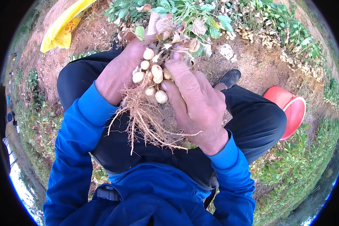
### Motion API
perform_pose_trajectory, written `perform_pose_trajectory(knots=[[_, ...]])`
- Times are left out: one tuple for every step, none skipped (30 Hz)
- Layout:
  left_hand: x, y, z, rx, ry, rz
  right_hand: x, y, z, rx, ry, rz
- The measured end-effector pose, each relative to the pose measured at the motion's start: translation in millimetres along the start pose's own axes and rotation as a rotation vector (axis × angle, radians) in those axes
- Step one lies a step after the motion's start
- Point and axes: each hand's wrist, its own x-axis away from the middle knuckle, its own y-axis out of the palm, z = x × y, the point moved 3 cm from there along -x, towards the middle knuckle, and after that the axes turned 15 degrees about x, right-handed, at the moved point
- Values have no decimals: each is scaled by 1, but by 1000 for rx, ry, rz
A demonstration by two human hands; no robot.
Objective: The person sits on the ground and repeatedly pulls peanut plants from the soil, then removes the peanuts from the roots by hand. The peanuts are placed into a nearby red bucket.
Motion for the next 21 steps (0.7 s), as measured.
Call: perform_pose_trajectory(knots=[[6,4,1,-95,-6,171,1,-3,-1,36,20,-70],[4,-4,0,-50,-31,108,2,-3,-2,73,39,-140],[3,-7,-2,-45,-28,87,1,-2,-2,87,21,-135],[3,-7,-3,-52,-11,76,1,-1,-2,85,36,-137],[3,-8,-4,-66,10,74,1,-1,0,83,51,-139],[3,-8,-6,-87,28,78,1,-1,1,81,66,-141],[6,-8,-7,-107,51,90,1,-4,0,110,69,-182],[9,-8,-8,-133,82,92,1,-6,0,122,73,-204],[10,-8,-10,-155,103,108,2,-8,0,134,77,-227],[9,-9,-12,-176,119,117,2,-8,2,153,84,-246],[7,-10,-14,-199,136,127,6,-4,6,-13,82,-203],[5,-10,-15,-222,152,133,7,-4,11,-196,291,-302],[9,-11,-15,-240,177,156,8,-5,9,-389,491,-412],[13,-12,-13,-257,201,179,10,-5,7,-579,694,-524],[18,-14,-12,-268,228,207,10,-4,6,-787,842,-566],[12,-15,-13,-284,232,206,11,-7,11,-906,865,-604],[7,-17,-15,-293,236,208,13,-11,15,-1027,886,-640],[1,-17,-18,-305,237,202,16,-15,17,-1149,905,-675],[-1,-16,-18,-328,248,212,19,-16,17,-1157,918,-614],[-2,-16,-18,-346,257,220,21,-13,19,-1024,885,-542],[-4,-15,-18,-363,270,227,21,-7,17,-892,851,-469]])
